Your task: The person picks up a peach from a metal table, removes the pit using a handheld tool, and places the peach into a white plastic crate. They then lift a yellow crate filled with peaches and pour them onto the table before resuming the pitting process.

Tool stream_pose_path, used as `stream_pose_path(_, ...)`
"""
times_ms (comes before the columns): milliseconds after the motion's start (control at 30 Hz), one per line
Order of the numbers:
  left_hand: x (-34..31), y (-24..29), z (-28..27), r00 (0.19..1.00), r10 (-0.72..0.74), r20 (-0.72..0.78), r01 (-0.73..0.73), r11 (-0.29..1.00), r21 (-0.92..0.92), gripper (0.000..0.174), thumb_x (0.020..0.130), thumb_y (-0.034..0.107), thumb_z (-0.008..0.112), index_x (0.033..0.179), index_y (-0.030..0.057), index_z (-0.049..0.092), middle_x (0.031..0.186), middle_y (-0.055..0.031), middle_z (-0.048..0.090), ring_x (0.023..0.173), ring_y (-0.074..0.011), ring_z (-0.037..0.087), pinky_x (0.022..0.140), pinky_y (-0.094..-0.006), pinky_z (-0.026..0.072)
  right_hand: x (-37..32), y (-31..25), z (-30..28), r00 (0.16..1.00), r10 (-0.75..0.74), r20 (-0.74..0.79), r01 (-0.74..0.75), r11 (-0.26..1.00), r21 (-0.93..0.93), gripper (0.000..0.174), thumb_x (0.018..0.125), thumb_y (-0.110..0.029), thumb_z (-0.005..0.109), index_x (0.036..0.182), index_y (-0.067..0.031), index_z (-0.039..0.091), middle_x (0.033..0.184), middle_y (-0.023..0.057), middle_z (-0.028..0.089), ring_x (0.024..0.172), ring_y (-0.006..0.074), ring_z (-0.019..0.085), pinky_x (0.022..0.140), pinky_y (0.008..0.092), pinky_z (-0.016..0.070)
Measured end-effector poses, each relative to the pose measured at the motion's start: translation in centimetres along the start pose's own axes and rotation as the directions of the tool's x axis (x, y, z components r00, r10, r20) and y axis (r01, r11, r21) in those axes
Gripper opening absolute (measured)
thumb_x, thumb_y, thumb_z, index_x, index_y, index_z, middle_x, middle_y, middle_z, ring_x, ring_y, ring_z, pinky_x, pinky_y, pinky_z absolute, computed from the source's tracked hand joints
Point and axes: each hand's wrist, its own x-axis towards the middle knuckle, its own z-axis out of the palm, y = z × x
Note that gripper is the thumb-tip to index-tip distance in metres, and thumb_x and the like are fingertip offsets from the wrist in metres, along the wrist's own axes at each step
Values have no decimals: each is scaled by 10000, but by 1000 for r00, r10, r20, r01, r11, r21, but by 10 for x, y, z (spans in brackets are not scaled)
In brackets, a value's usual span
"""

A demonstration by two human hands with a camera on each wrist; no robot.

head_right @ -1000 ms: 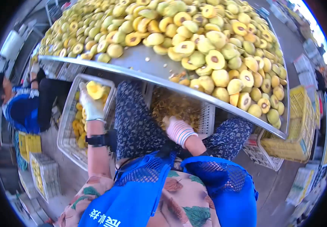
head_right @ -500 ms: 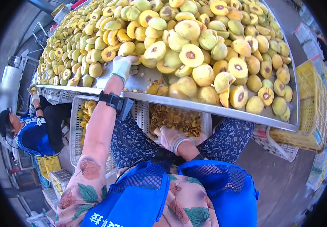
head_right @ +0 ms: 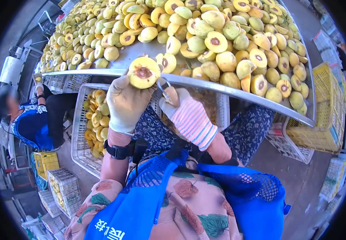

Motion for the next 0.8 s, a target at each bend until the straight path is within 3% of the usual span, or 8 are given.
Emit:
stream_pose_path(67, -11, -8, 0, 978, 195, -69, -169, 946, 275, 458, 938, 325, 389, 1248, -11, 403, 1219, -143, 493, 1173, -264, 454, 977, -411, 383, 3, -11, -4, 997, 79, -27, -74, 986, 151, 201, 806, -190, 574, 964, -67, 565, 903, 195, 572, 736, 343, 609, 553, 397, 505)
stream_pose_path(100, -12, -12, -11, 970, 211, -124, -188, 967, 172, 542, 932, 405, 403, 1282, -8, 365, 1250, -126, 459, 1136, -236, 463, 967, -394, 376, 9, -20, -10, 968, 246, 53, -252, 943, 218, 215, 818, -220, 574, 948, -51, 547, 820, 200, 585, 698, 359, 609, 547, 410, 500)
stream_pose_path(133, -14, -16, -19, 948, 285, -142, -235, 927, 291, 544, 922, 451, 400, 1221, -3, 430, 1158, -132, 520, 1070, -229, 510, 928, -371, 404, 14, -24, -9, 960, 272, 59, -278, 935, 219, 216, 819, -221, 572, 946, -48, 546, 813, 200, 585, 694, 360, 609, 548, 412, 499)
stream_pose_path(200, -15, -20, -26, 925, 283, -255, -244, 954, 172, 505, 921, 441, 385, 1150, 0, 478, 1048, -145, 572, 984, -241, 555, 904, -372, 428, 22, -30, 1, 958, 279, 62, -286, 938, 194, 218, 821, -222, 568, 941, -41, 544, 799, 202, 586, 687, 362, 609, 550, 416, 498)
stream_pose_path(333, -25, -24, -10, 946, 253, -202, -235, 966, 110, 466, 917, 406, 380, 1112, -1, 499, 986, -164, 593, 913, -257, 577, 869, -380, 450, 27, -36, 17, 950, 299, 93, -311, 934, 174, 223, 826, -224, 560, 931, -28, 540, 770, 204, 588, 674, 367, 608, 553, 423, 496)
stream_pose_path(400, -26, -22, -3, 933, 261, -249, -249, 965, 78, 404, 927, 361, 362, 1091, 12, 483, 905, -163, 582, 802, -271, 579, 758, -382, 480, 28, -38, 22, 947, 306, 100, -320, 931, 176, 227, 829, -225, 556, 926, -21, 538, 756, 206, 588, 667, 369, 608, 554, 427, 495)
stream_pose_path(667, -21, -27, -7, 929, 295, -225, -266, 952, 148, 400, 929, 336, 354, 1075, -12, 488, 864, -170, 586, 789, -271, 580, 752, -380, 482, 22, -35, 23, 925, 348, 154, -377, 894, 241, 245, 838, -230, 541, 906, 6, 529, 699, 211, 592, 639, 379, 606, 560, 442, 491)
stream_pose_path(800, -19, -26, -12, 903, 277, -328, -214, 953, 214, 372, 921, 320, 398, 1031, -10, 531, 925, -143, 596, 827, -262, 584, 759, -369, 482, 16, -33, 18, 916, 352, 194, -394, 880, 266, 257, 843, -232, 533, 896, 19, 524, 671, 213, 594, 626, 383, 606, 563, 449, 489)
